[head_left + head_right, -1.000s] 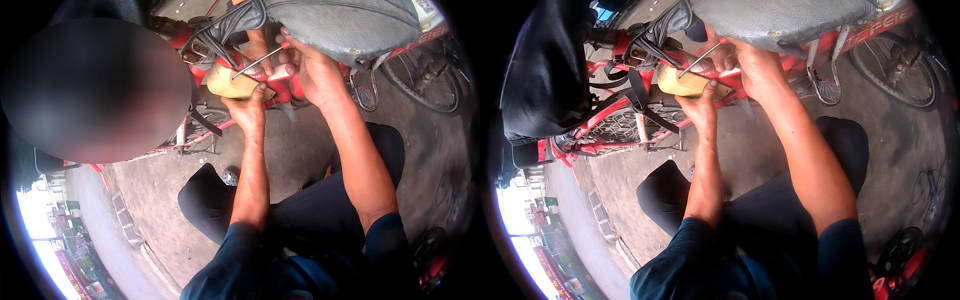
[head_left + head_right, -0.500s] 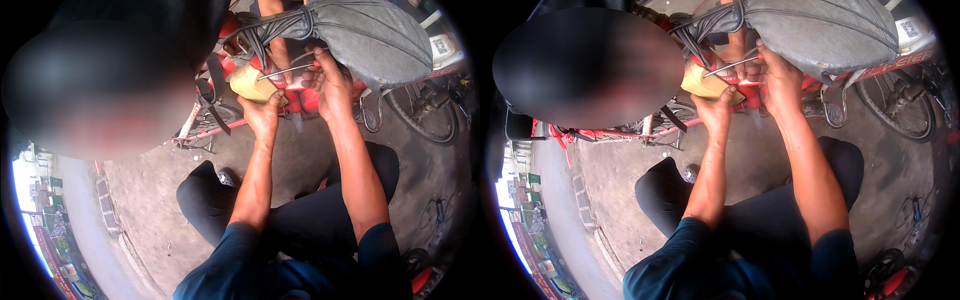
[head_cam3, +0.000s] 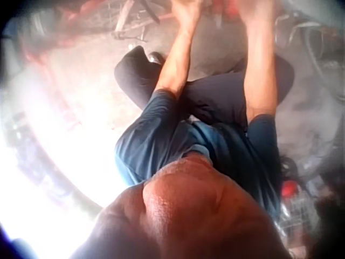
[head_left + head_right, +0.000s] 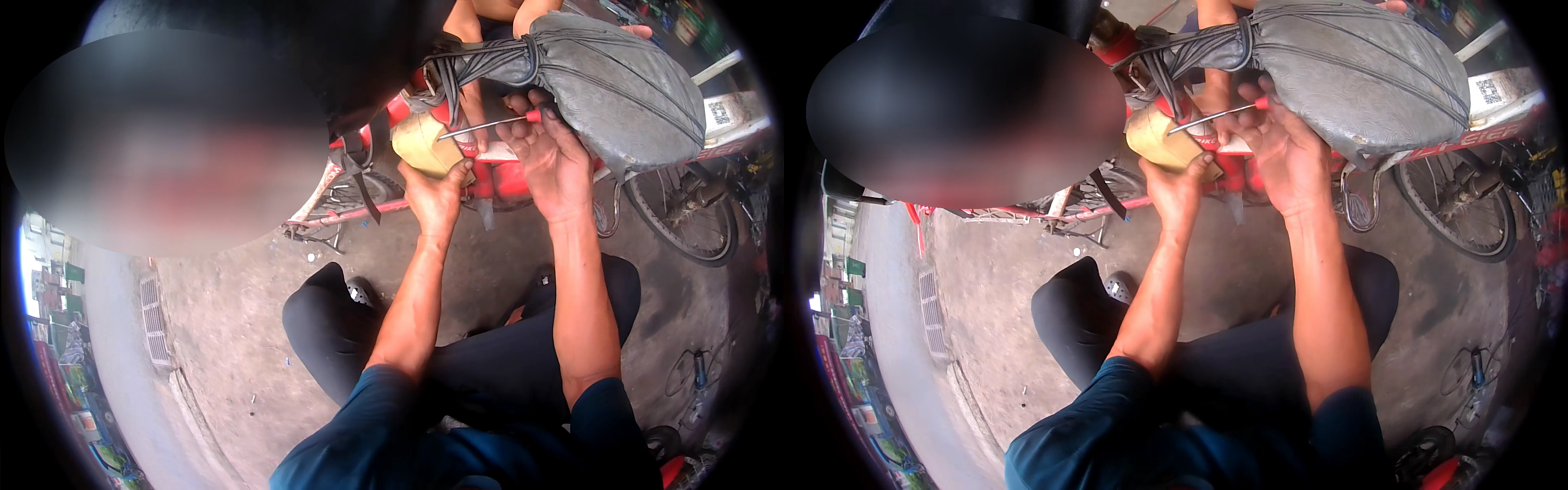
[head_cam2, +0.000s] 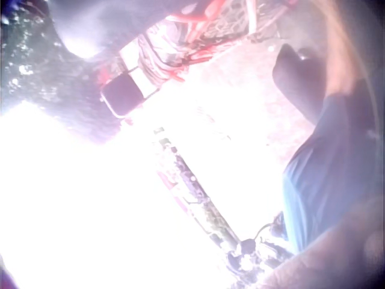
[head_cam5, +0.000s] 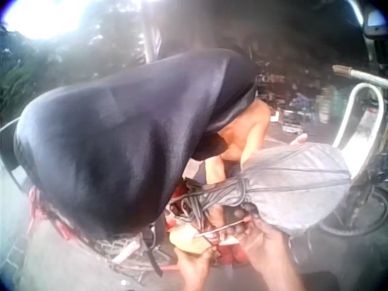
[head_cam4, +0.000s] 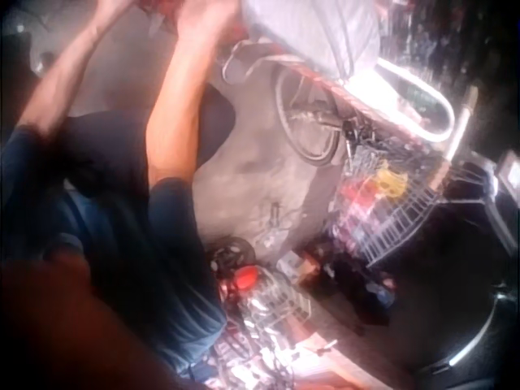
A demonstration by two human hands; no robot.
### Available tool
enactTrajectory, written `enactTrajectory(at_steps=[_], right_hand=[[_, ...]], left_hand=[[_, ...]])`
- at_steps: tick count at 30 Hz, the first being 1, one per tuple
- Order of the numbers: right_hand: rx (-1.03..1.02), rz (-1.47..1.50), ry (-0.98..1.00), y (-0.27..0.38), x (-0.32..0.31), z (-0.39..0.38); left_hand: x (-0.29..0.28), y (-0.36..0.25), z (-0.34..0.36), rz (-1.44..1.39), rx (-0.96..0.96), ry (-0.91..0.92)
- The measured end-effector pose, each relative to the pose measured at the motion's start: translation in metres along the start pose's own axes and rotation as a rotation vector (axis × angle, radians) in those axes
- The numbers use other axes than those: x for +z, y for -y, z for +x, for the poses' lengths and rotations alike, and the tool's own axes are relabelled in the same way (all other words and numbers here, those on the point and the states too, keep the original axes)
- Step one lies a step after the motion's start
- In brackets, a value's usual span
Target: The person works on a red bicycle, using a screwdriver to adjust and secure components near the rear frame and battery area.
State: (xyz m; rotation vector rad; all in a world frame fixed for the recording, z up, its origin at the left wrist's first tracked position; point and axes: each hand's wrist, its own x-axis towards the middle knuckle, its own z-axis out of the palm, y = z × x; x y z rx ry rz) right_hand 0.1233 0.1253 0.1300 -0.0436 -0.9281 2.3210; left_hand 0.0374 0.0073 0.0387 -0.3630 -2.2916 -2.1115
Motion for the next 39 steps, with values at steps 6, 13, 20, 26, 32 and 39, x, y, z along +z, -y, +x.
enactTrajectory(at_steps=[6,13,20,26,32,39], right_hand=[[-0.032,-0.290,-0.278,-0.012,0.004,0.001],[0.056,-0.449,-0.364,0.001,0.018,0.007],[0.075,0.108,-0.065,-0.003,0.015,-0.005],[-0.025,-0.184,-0.218,-0.011,0.018,-0.007],[0.070,-0.455,-0.442,-0.003,0.012,0.012],[0.176,-0.518,-0.438,0.000,0.016,0.009]], left_hand=[[0.001,0.000,0.000,0.005,0.074,-0.064],[0.000,-0.002,-0.001,0.016,0.016,-0.040],[-0.003,-0.008,0.000,0.050,-0.028,-0.020],[-0.003,-0.009,-0.001,0.065,-0.028,-0.028],[0.001,-0.006,-0.002,0.055,0.020,-0.038],[0.001,-0.002,-0.001,0.041,0.015,-0.054]])
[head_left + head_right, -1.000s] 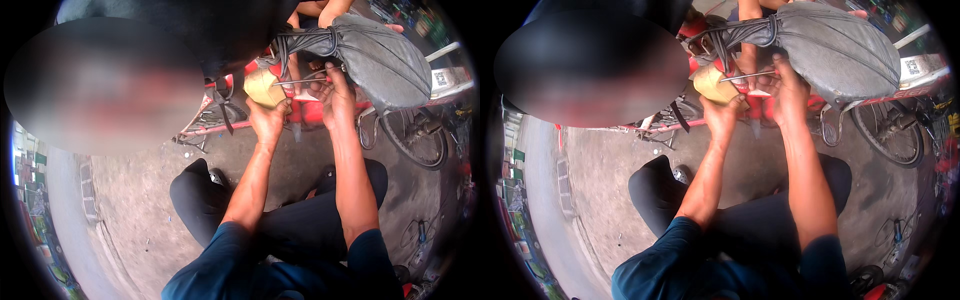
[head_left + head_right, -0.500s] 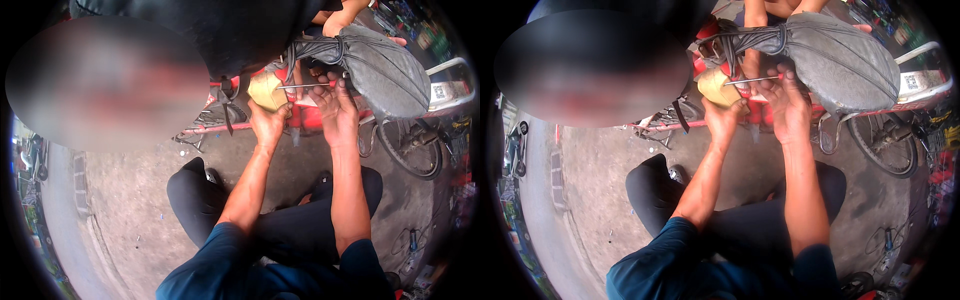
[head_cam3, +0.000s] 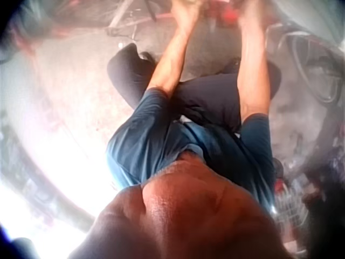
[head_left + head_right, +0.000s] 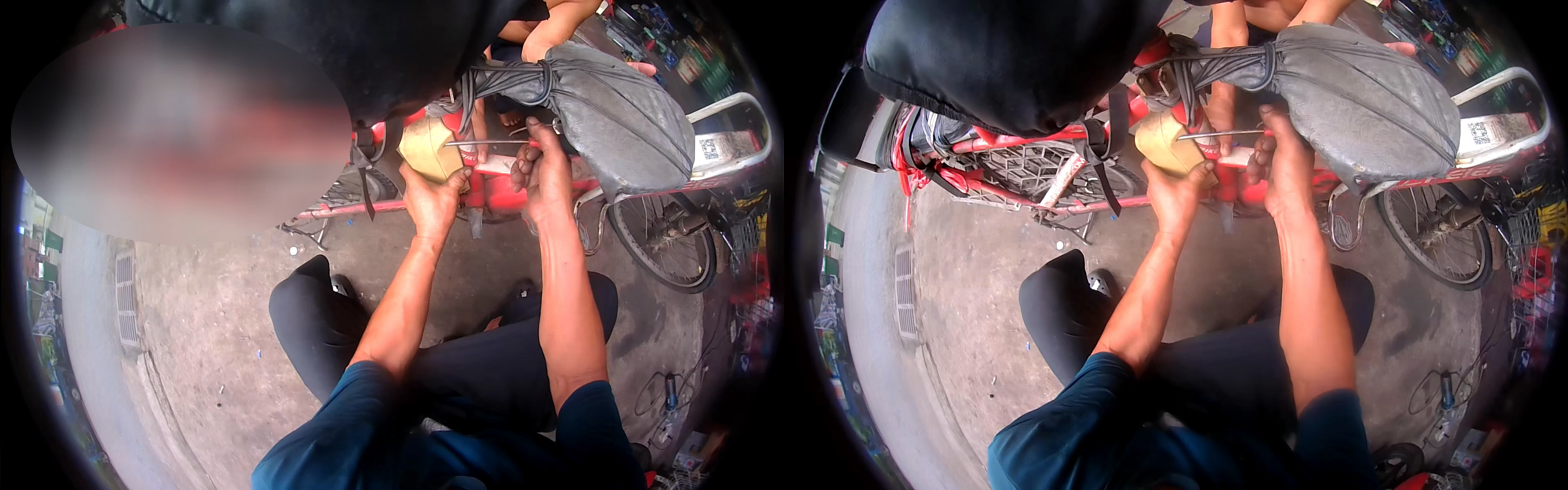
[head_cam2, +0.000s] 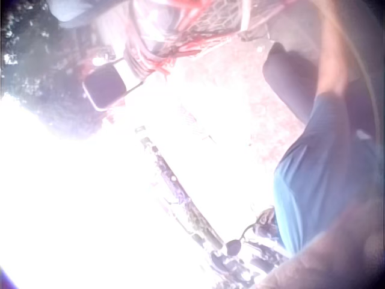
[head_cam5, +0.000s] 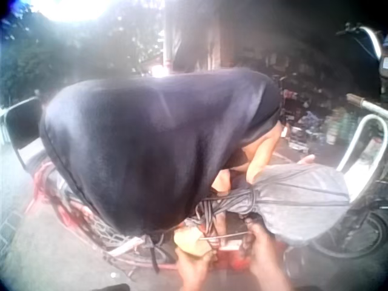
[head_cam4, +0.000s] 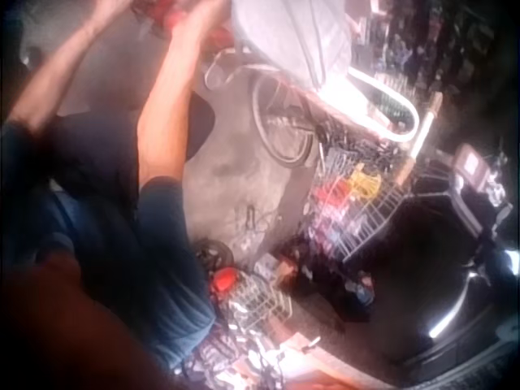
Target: The person works on a red bicycle, using a screwdriver to adjust and secure components near the rear frame and battery area.
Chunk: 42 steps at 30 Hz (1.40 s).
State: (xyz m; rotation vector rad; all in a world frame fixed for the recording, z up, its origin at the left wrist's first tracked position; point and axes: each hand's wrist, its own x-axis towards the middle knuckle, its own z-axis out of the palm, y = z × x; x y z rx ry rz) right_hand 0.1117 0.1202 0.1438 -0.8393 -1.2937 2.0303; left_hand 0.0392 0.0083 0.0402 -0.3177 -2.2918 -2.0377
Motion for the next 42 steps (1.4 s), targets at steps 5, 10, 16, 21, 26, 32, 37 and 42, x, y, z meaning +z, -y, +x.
enactTrajectory(at_steps=[5,10,16,21,26,32,37,42], right_hand=[[-0.025,0.004,-0.023,-0.004,-0.001,0.001],[-0.022,0.003,-0.076,-0.004,0.002,-0.003],[0.018,-0.004,-0.078,-0.004,-0.003,0.000],[0.011,-0.008,-0.054,-0.007,-0.003,0.002],[-0.013,-0.023,0.009,-0.002,-0.008,0.001],[-0.036,-0.129,0.153,-0.002,-0.023,0.004],[-0.250,0.512,0.140,0.001,-0.055,-0.001],[-0.324,0.405,0.092,-0.009,-0.074,0.020]], left_hand=[[-0.004,-0.003,-0.001,0.039,-0.050,0.057],[-0.007,0.009,-0.006,-0.019,0.012,0.053],[-0.012,0.021,-0.019,-0.026,0.302,-0.214],[0.003,-0.047,-0.040,-0.610,0.069,0.098],[0.031,-0.082,-0.021,-0.969,-0.418,0.336],[0.037,-0.091,-0.017,-1.115,-0.427,0.272],[0.039,-0.086,-0.015,-1.057,-0.462,0.193],[0.046,-0.090,-0.017,-1.075,-0.437,0.179]])
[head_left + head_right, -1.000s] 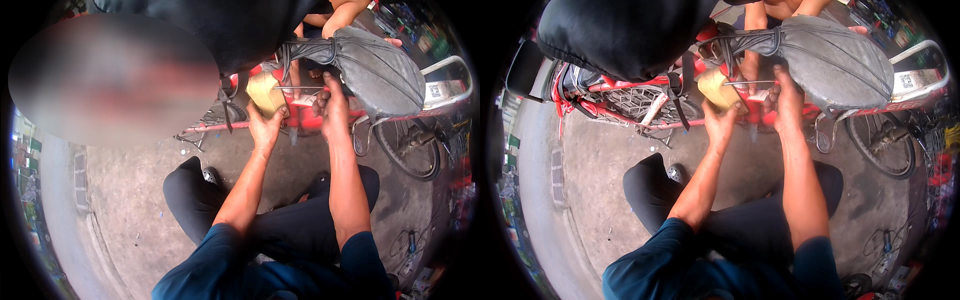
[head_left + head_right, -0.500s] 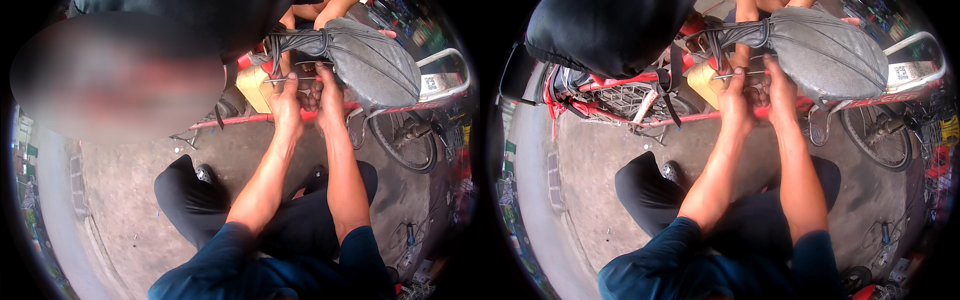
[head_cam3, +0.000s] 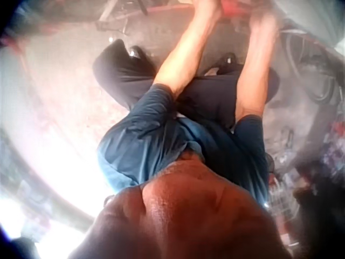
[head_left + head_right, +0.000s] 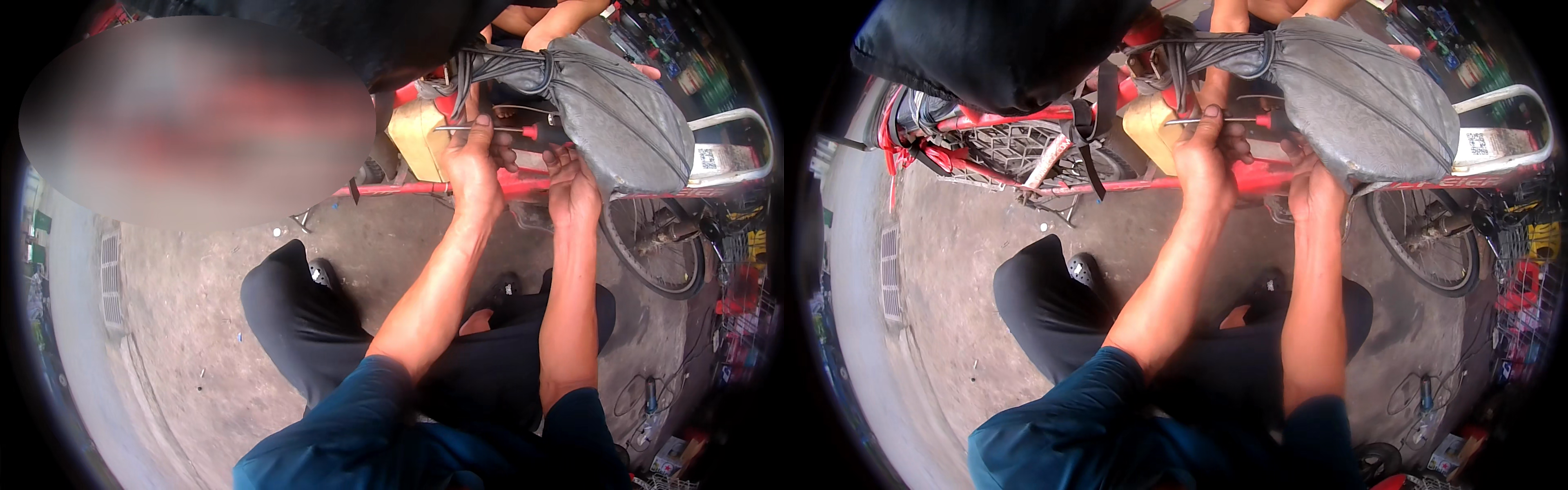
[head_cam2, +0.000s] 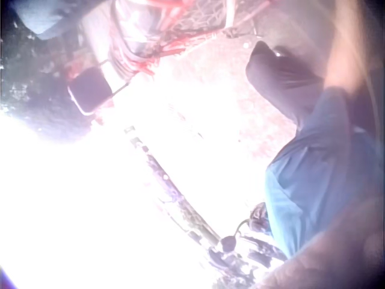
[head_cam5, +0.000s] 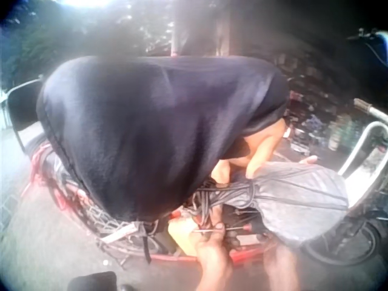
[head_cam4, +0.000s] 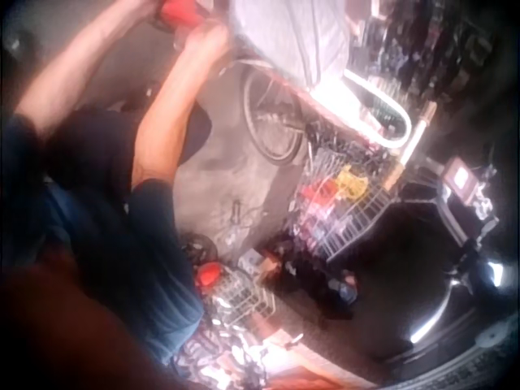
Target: The person works on a red bicycle, using a screwdriver to adjust and secure components near the rear frame and battery area.
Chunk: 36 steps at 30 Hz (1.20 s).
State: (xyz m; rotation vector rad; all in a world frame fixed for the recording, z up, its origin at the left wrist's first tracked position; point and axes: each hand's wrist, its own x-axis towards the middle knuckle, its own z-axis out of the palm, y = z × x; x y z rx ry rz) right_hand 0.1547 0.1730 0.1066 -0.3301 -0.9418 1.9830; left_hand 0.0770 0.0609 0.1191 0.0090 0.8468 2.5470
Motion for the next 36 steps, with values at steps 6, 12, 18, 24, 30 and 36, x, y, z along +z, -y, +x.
enactTrajectory(at_steps=[6,12,18,24,30,36], right_hand=[[0.109,-0.195,-0.050,0.007,0.016,0.000],[0.070,0.086,0.235,0.014,0.028,-0.011],[0.128,-0.282,-0.246,-0.004,0.009,0.002],[0.007,0.189,0.208,0.012,0.008,-0.019],[-0.062,-0.087,-0.109,-0.001,0.006,-0.011],[0.021,0.069,0.090,0.006,0.015,-0.019]], left_hand=[[-0.001,-0.006,-0.001,-0.040,-0.001,0.005],[-0.005,-0.008,0.000,-0.004,-0.050,-0.019],[-0.004,-0.003,0.000,0.010,-0.040,0.016],[-0.003,-0.009,0.001,0.001,-0.043,-0.005],[0.003,-0.003,-0.006,-0.029,-0.062,-0.036],[-0.002,-0.006,-0.002,0.009,-0.065,0.010]])
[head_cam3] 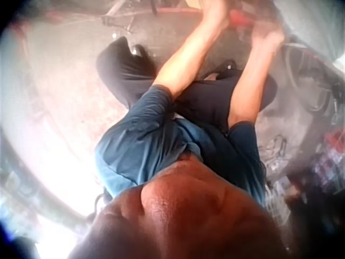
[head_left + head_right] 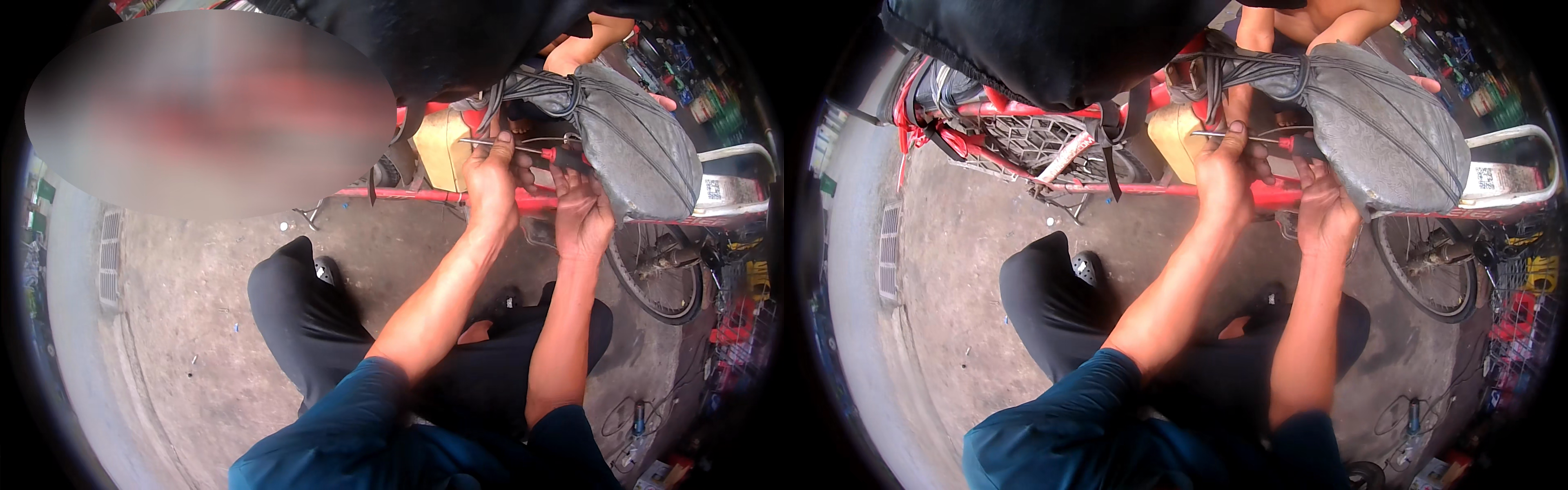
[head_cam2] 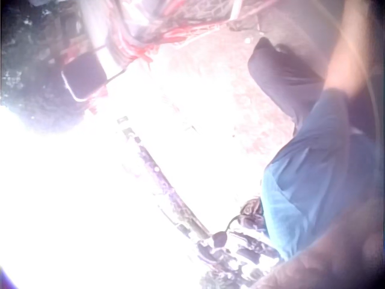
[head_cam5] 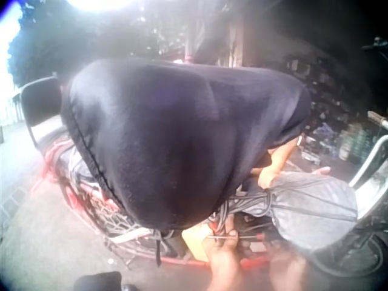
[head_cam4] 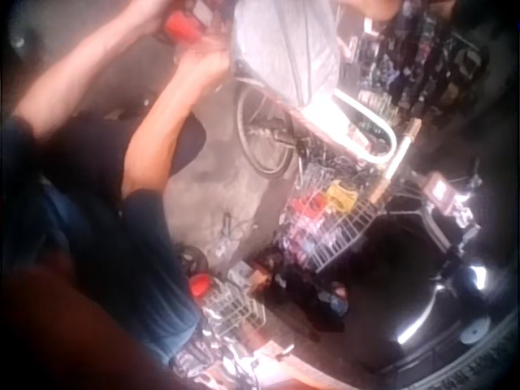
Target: The person works on a red bicycle, using a screwdriver to adjust and secure components near the rear frame and battery area.
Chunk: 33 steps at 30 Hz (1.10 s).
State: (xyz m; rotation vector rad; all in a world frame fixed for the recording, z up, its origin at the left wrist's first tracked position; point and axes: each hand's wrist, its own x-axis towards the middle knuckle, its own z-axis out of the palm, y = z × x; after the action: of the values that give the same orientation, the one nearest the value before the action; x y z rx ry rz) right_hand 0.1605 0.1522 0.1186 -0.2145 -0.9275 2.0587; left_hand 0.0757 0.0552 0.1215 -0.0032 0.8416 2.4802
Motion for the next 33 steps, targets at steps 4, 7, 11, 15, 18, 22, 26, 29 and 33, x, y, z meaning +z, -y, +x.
enactTrajectory(at_steps=[4,7,11,15,18,22,26,29,33], right_hand=[[0.022,-0.033,-0.051,0.002,0.011,-0.009],[0.002,-0.174,-0.191,-0.005,0.005,-0.004],[0.023,-0.198,-0.210,-0.007,0.011,-0.005],[0.026,-0.068,-0.037,0.003,0.031,-0.012],[-0.034,-0.103,0.038,-0.003,0.000,0.002],[-0.004,-0.047,0.000,-0.007,-0.007,0.002],[0.002,-0.083,0.029,-0.005,-0.005,0.003],[0.018,-0.171,-0.051,-0.008,-0.006,0.006],[0.049,-0.210,-0.127,-0.010,0.001,0.005]], left_hand=[[-0.001,-0.003,0.000,-0.004,0.022,-0.025],[0.003,0.000,-0.002,0.009,0.023,-0.059],[0.000,-0.002,0.001,0.013,0.011,-0.043],[-0.001,-0.015,-0.008,0.121,-0.003,-0.064],[-0.051,-0.002,-0.014,0.422,0.399,-0.079],[-0.095,-0.023,-0.013,0.607,0.698,-0.255],[-0.095,-0.029,0.004,0.770,0.674,-0.023],[-0.095,-0.029,0.006,0.700,0.604,-0.022],[-0.096,-0.031,0.011,0.749,0.593,-0.021]])
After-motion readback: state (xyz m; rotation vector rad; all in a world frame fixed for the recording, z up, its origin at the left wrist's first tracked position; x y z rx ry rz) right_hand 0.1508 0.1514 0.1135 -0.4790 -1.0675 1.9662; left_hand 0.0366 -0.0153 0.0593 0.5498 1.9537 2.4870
